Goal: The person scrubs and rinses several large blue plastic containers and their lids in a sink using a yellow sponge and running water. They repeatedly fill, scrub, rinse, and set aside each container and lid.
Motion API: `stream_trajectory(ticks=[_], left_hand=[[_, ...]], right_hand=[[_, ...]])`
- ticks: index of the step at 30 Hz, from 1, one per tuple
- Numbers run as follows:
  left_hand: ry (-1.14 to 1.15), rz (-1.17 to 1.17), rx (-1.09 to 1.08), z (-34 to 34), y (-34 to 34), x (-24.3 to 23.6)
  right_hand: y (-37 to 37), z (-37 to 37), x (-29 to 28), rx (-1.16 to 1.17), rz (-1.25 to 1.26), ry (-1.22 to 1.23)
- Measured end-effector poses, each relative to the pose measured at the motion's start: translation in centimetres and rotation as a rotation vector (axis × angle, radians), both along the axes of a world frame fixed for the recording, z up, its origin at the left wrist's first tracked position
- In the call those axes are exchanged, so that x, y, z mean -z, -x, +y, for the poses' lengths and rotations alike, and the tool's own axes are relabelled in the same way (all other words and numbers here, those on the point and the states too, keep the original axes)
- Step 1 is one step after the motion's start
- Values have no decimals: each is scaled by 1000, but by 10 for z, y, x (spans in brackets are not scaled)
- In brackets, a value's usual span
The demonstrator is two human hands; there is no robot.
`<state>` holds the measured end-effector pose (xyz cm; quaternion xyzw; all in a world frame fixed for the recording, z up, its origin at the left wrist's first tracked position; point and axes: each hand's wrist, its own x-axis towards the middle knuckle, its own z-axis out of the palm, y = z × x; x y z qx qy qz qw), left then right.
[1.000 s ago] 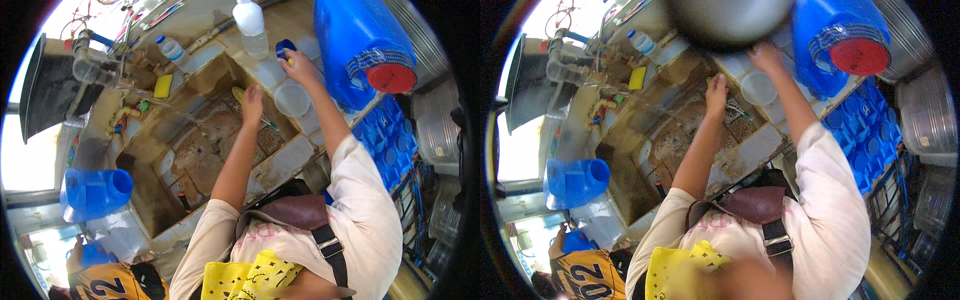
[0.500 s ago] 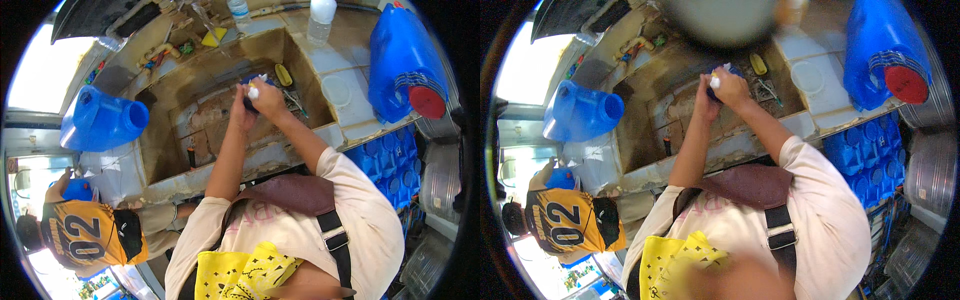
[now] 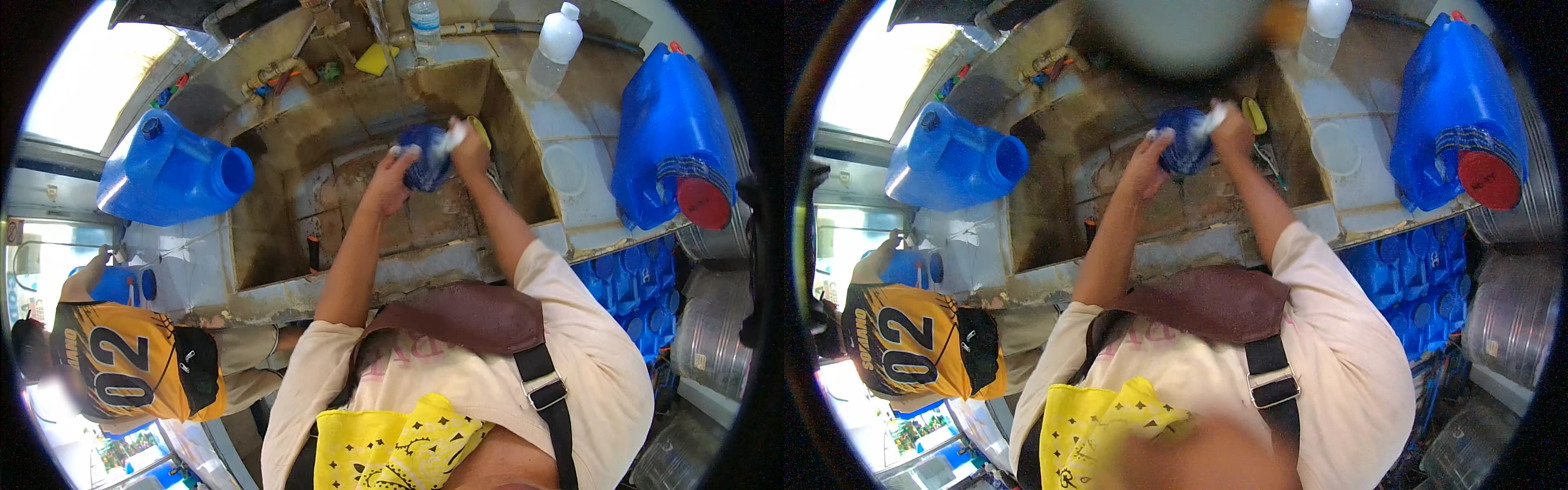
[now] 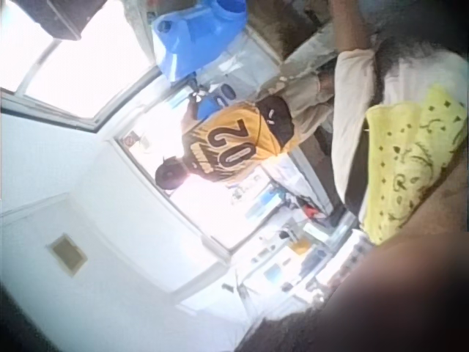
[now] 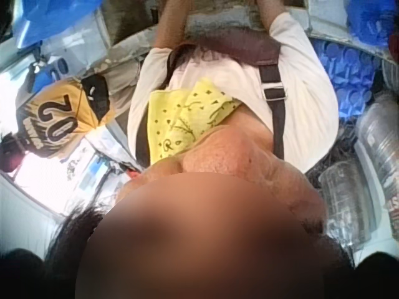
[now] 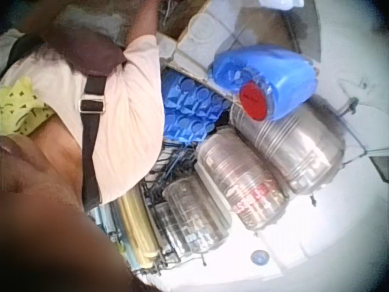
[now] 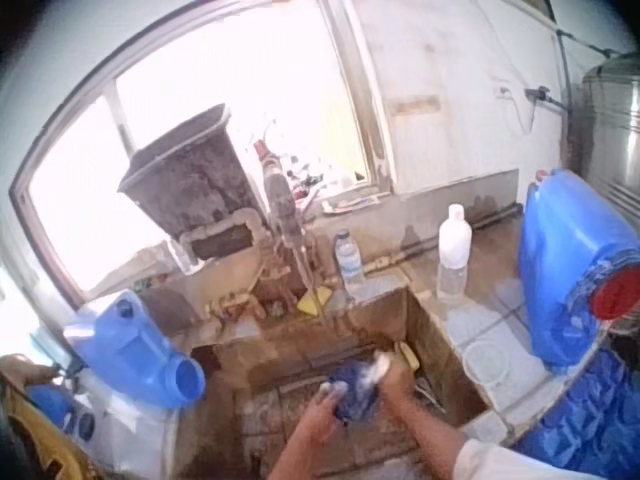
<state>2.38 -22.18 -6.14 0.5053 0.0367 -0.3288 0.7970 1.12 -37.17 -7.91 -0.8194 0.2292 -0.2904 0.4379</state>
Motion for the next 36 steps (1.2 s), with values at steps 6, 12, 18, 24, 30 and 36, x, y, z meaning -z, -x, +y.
stream_trajectory(ticks=[6,12,18,24,30,36], left_hand=[[-629,-899,263,-18,-10,-13],[-709,-923,324,-37,-21,-10],[-359,-370,-87,-60,-69,-4],[-568,-420,-120,-69,-149,23],[-737,-589,-275,-59,-133,37],[-586,-286,-405,-32,-116,18]], right_hand=[[-24,-6,-2,-323,-388,159],[-28,-27,19,-340,-329,-30],[-11,-150,16,268,-41,254],[10,-141,-3,132,-129,449],[-116,23,71,-270,-208,-266],[-142,26,50,-280,463,-161]])
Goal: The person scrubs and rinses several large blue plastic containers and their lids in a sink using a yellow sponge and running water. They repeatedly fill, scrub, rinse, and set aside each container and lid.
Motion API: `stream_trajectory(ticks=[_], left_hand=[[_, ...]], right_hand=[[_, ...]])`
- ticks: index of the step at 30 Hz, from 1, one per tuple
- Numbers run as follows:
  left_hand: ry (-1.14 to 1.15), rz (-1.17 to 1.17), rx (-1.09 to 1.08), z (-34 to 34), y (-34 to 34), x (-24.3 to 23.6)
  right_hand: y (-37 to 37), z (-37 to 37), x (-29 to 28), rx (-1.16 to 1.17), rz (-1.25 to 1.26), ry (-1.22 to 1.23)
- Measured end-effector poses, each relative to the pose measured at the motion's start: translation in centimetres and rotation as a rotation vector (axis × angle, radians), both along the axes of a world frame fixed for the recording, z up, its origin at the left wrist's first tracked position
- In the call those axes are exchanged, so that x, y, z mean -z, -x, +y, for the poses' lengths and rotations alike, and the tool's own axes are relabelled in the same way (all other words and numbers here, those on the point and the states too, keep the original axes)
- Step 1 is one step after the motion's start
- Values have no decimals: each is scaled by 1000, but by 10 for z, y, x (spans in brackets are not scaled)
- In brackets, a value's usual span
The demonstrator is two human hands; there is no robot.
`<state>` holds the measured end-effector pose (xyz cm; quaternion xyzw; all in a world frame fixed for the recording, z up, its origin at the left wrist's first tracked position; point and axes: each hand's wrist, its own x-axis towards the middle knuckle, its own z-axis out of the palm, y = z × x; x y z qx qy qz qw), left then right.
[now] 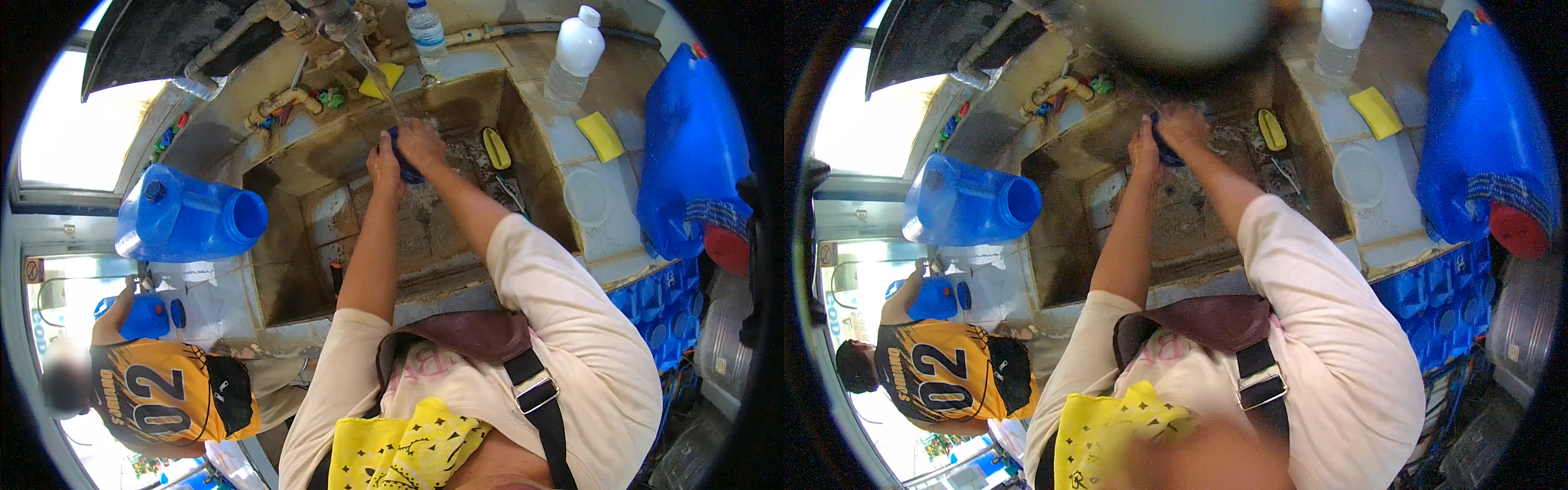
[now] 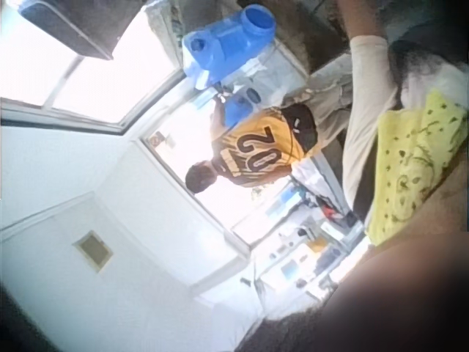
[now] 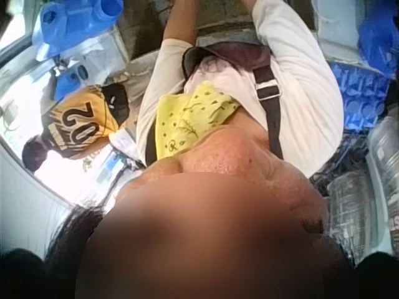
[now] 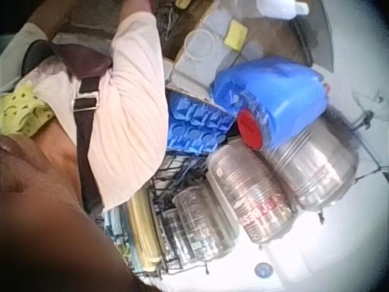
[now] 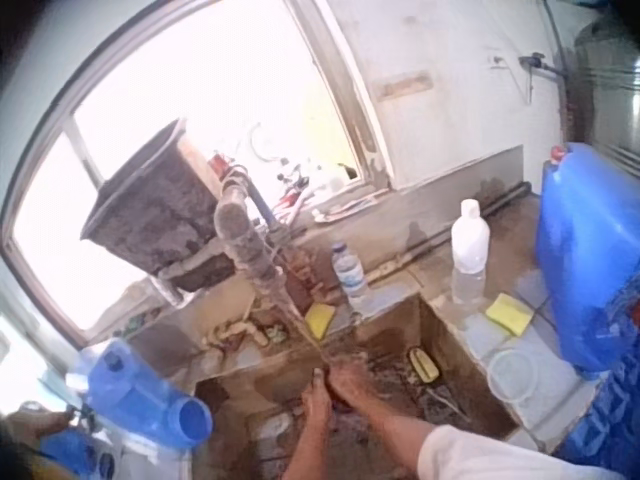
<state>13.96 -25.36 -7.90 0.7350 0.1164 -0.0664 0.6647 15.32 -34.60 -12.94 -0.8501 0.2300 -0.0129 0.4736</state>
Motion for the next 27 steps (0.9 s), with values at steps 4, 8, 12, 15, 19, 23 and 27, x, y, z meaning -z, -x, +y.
stream_trajectory(ticks=[4,8,12,15,19,23,27], left_hand=[[307,110,-49,-14,-7,24],[705,264,-12,-25,2,62],[489,339,-3,-26,17,74],[782,352,212,-23,20,65],[1055,398,237,-13,6,47],[1195,376,325,-10,4,44],[1196,528,402,-28,18,48]], right_hand=[[39,1,-1,-51,-484,369],[42,-44,24,192,-167,-620],[27,-58,21,82,-177,-388],[36,-37,0,-57,-270,264],[77,-20,-22,-410,-437,-107],[103,-39,-28,-435,-322,207],[107,-48,-32,-367,-294,423]])
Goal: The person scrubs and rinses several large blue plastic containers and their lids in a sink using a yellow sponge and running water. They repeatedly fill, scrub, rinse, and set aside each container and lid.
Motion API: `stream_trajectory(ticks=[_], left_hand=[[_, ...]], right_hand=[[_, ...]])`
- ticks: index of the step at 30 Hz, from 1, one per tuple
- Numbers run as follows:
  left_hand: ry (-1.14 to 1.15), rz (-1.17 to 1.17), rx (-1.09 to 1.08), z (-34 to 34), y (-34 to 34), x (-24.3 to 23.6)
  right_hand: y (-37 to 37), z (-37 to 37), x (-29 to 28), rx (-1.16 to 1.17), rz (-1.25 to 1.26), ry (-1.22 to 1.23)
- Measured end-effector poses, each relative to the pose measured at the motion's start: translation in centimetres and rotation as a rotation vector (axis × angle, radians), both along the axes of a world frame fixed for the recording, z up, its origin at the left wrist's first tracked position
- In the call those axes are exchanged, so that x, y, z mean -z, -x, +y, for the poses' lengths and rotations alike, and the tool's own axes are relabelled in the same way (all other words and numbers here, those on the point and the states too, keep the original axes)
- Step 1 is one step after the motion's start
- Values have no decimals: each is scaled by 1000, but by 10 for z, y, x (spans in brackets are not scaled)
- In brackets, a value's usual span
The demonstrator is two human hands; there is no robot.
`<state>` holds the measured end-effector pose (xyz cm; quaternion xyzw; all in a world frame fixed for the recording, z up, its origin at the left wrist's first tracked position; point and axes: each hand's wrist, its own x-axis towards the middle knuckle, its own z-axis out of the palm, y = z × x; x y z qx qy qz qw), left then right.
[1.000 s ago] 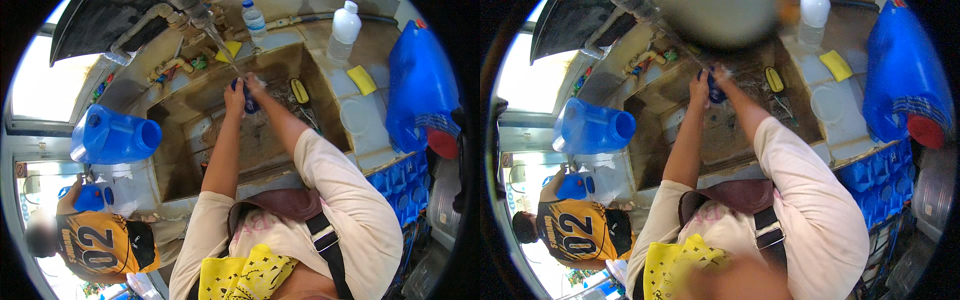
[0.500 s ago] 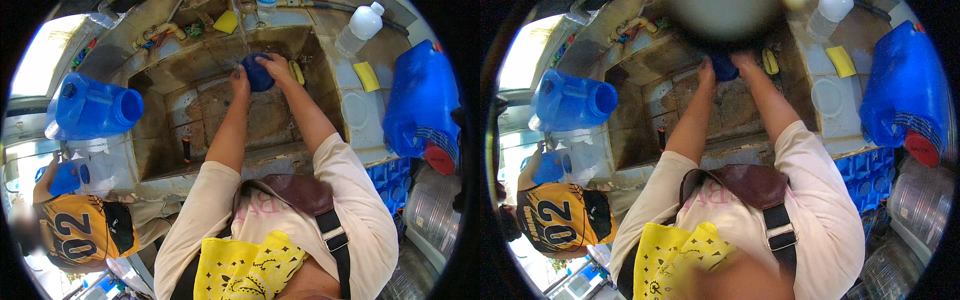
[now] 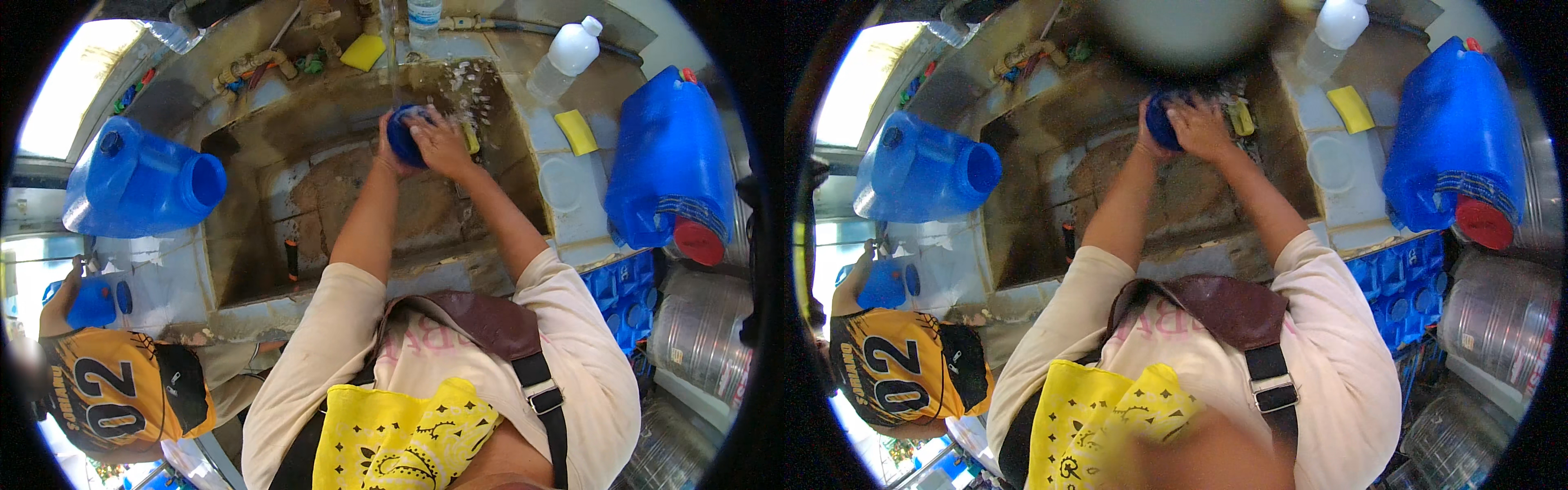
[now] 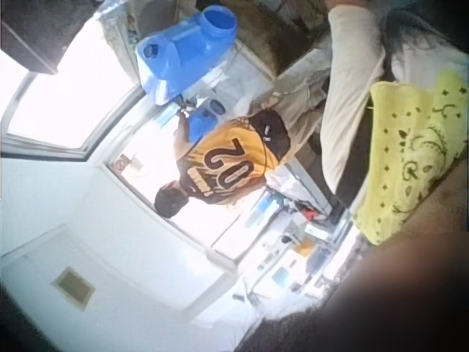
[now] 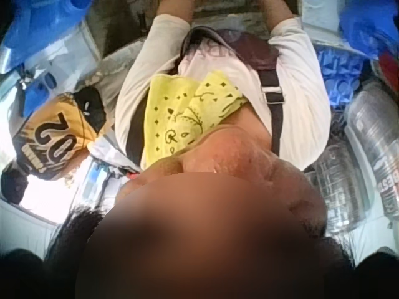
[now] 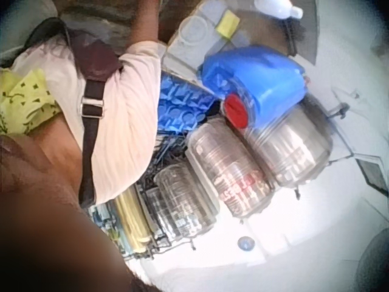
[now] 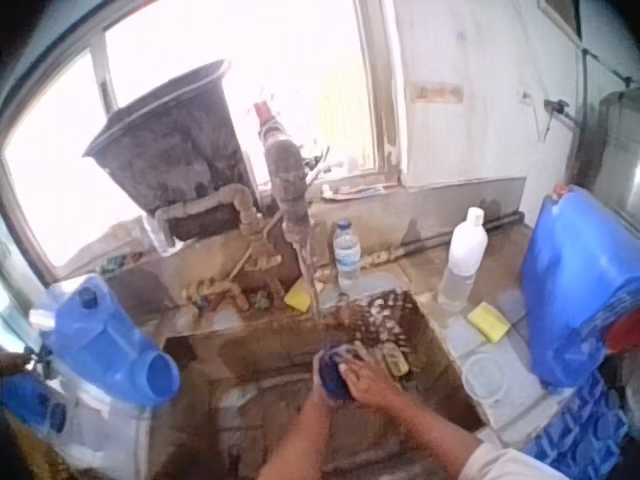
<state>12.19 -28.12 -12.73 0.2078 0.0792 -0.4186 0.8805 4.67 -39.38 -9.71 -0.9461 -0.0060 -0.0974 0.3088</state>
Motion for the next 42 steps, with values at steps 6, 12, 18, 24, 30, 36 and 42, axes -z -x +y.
stream_trajectory(ticks=[6,12,18,24,30,36,42], left_hand=[[108,-176,46,-21,3,-3],[-165,-44,-4,-13,3,4],[-69,-183,-77,15,-13,-14],[-764,-394,190,5,-13,-53],[-676,-317,160,15,-14,-52],[-833,-185,-218,66,38,11],[-1208,-150,-489,126,43,9]], right_hand=[[19,-3,-3,-192,59,-187],[-5,4,-1,67,109,-211],[7,15,5,-170,105,-166],[92,-52,-12,336,-207,482],[138,-95,-22,539,-113,212],[-4,-12,42,408,-182,-676],[-61,39,58,506,241,-558]])
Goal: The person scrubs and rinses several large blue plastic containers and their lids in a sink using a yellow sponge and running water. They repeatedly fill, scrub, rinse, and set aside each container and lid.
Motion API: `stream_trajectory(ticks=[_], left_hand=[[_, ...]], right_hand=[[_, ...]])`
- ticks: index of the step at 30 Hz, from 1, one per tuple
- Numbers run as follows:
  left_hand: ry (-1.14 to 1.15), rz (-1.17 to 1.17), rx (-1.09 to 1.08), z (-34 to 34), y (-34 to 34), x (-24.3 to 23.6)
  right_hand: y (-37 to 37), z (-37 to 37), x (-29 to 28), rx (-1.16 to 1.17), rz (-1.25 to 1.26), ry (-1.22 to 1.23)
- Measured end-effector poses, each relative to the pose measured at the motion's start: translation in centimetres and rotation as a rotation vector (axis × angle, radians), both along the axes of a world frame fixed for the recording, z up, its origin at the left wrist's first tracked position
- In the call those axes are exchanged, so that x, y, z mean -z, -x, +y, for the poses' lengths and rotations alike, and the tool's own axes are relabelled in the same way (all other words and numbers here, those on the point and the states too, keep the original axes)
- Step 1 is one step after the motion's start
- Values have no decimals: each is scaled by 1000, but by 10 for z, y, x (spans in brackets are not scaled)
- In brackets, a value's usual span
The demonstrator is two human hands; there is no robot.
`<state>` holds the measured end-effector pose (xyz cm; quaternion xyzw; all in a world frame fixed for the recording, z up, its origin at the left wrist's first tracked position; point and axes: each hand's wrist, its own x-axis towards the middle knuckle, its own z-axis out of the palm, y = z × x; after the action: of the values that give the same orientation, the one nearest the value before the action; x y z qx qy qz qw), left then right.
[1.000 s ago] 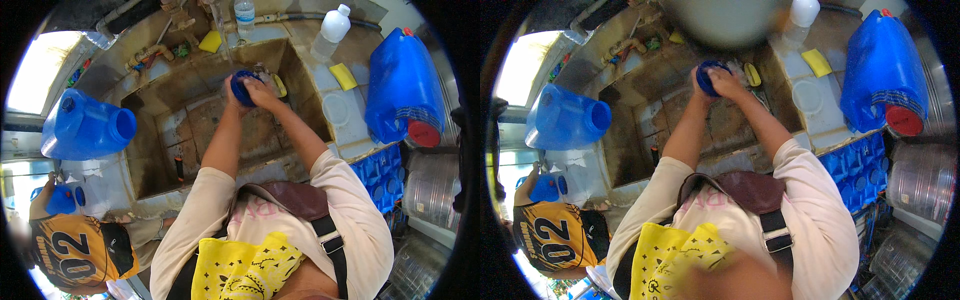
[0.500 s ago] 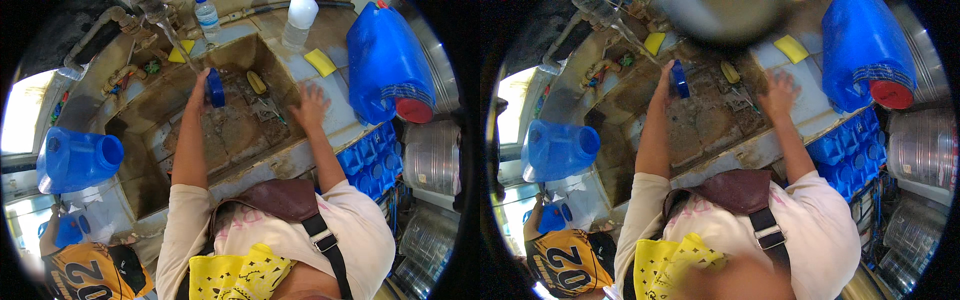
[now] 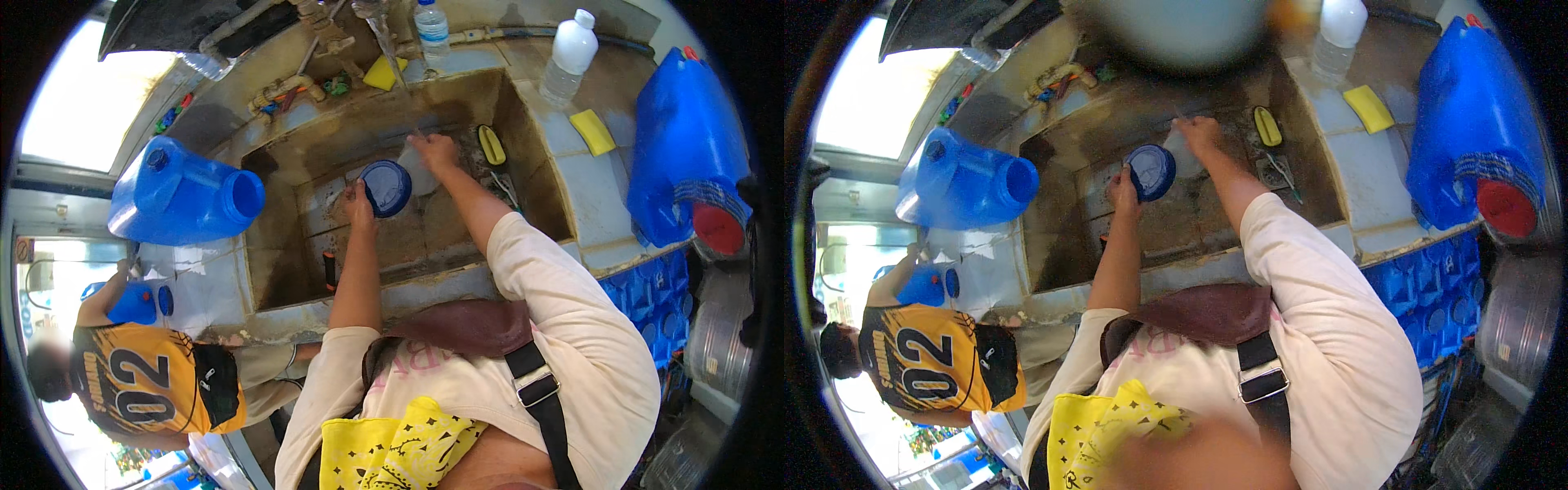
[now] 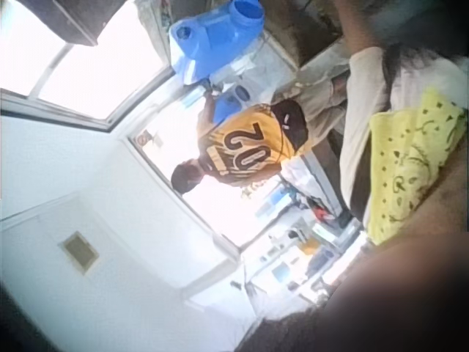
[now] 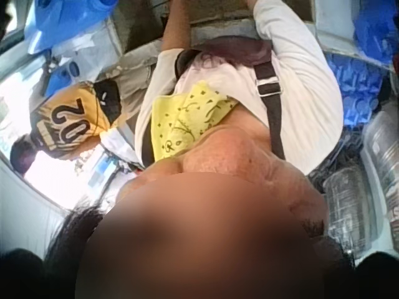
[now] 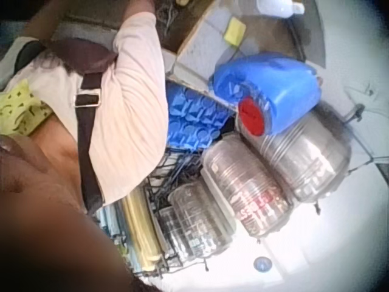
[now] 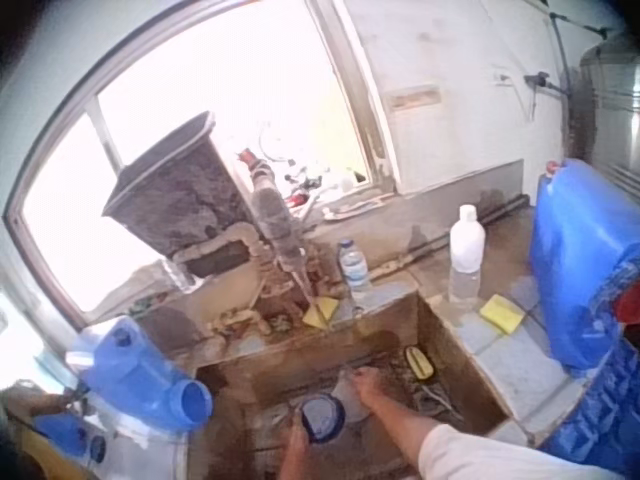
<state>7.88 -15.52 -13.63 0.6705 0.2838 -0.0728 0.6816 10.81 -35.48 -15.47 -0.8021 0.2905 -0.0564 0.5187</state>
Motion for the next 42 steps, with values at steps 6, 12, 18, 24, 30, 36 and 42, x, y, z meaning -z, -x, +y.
stream_trajectory(ticks=[6,12,18,24,30,36,42], left_hand=[[49,-356,48,2,0,-1],[492,111,301,-72,-26,-8],[501,76,292,-111,-26,-30],[-28,-50,488,-106,-36,-28],[-154,-94,520,-98,-28,-12],[-835,-696,931,-112,-22,-33],[-1273,-859,1096,-108,-18,-45]], right_hand=[[-25,1,7,69,-181,-292],[34,19,-8,-352,-518,78],[50,2,-43,-389,-310,554],[45,-12,-44,45,-417,637],[30,-48,-27,-112,-184,298],[50,-75,-16,151,-449,305],[91,-75,-49,117,-533,403]])
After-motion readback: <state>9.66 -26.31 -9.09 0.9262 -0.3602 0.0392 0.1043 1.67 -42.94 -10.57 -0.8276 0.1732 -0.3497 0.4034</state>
